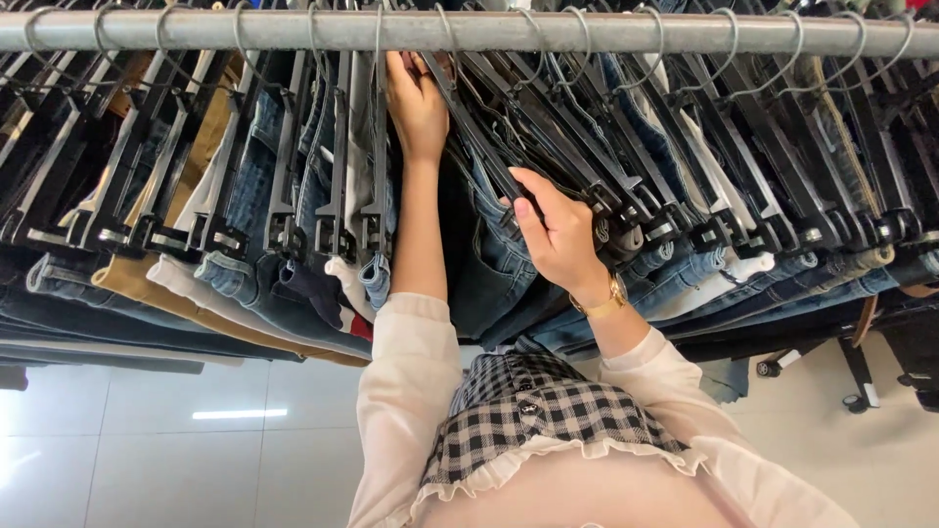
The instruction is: Browsing through a rack of jeans, inspecting labels, and adjusting hangers to organize the display.
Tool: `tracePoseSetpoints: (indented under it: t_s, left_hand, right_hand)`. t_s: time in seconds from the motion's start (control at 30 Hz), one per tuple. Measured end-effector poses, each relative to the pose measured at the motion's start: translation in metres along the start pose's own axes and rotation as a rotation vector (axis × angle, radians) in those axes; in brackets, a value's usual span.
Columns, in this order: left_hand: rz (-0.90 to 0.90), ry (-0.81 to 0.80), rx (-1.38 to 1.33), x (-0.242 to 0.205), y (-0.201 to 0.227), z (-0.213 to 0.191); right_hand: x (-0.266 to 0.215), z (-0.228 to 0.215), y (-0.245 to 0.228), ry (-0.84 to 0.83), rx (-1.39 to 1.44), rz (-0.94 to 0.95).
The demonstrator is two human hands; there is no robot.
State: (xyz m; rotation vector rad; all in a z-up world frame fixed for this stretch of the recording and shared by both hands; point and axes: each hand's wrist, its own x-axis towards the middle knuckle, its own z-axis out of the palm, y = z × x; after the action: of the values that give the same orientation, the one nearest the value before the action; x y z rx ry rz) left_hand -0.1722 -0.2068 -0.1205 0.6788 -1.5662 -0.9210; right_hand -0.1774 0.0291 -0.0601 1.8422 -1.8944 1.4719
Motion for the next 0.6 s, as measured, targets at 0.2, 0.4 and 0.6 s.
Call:
tracePoseSetpoints:
  t_s: [0.2,0.4,0.6]
  left_hand:
    - [-0.004,-0.098,-0.114,-0.002,0.014,-0.011]
    - [-0.156,-0.083,-0.008,-0.022,0.027,-0.018]
    - [-0.053,-0.137,-0.115,0.0,-0.006,-0.005]
  right_hand:
    - [0.0,-0.001,0.001,0.001,-0.005,-0.007]
    - [-0.001,-0.002,0.0,0.009,-0.002,-0.024]
    - [-0.001,-0.001,0.002,0.006,-0.005,-0.033]
